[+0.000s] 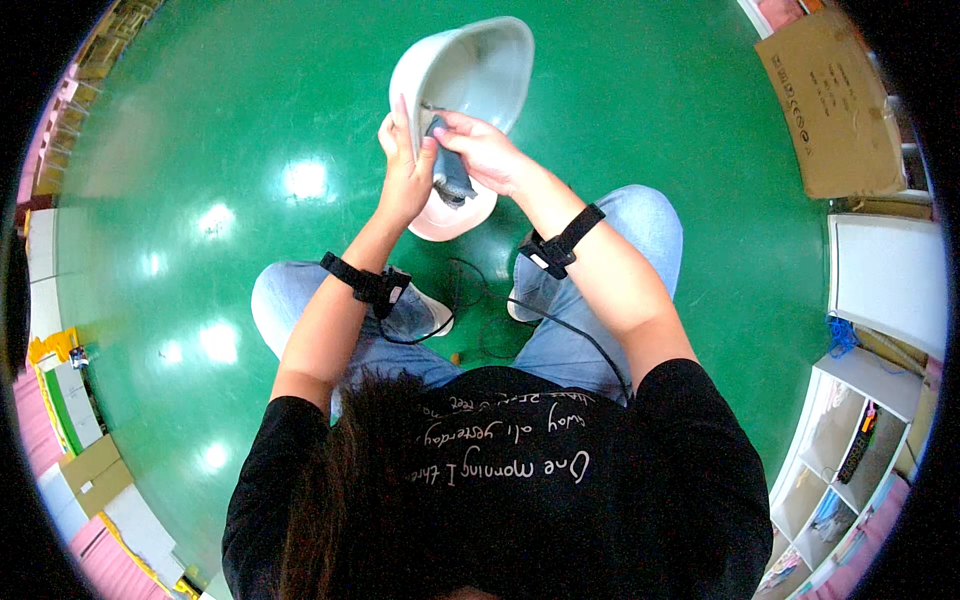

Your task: The person folds a textile cloth on a table, picks up a stack of light blue and pink plastic basins, walks to a green floor space, sits down, and cleans the inside and outside surfaces of multiple basins one by one with the cloth.

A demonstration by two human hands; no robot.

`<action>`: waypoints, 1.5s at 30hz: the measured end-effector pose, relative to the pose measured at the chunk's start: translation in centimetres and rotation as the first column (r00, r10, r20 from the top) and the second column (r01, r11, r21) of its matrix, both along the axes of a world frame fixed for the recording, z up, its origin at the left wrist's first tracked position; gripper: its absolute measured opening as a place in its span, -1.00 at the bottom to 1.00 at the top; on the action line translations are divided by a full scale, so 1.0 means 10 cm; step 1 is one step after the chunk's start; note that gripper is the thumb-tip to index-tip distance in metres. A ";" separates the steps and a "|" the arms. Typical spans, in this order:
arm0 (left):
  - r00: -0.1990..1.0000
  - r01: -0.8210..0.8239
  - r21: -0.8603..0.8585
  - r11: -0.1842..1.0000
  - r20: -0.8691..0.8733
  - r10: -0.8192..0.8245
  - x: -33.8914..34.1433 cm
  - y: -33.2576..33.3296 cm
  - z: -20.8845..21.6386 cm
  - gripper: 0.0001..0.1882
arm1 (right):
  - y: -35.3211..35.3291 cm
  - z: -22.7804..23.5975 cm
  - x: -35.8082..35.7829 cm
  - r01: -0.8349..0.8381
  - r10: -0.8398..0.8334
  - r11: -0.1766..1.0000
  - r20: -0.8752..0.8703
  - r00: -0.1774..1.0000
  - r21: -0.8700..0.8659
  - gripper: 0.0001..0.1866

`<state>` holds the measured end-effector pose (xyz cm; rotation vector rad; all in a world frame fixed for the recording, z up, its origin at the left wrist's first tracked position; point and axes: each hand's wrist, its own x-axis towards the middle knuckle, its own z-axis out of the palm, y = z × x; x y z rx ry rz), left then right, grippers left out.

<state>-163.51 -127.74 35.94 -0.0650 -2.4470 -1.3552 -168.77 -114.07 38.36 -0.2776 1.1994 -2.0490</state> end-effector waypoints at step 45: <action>1.000 -0.001 -0.632 0.775 -0.021 -0.016 0.12 -0.03 0.11 -0.03 | 0.24 0.00 -0.32 0.570 -0.448 0.820 0.563 0.694 -0.050 -0.60</action>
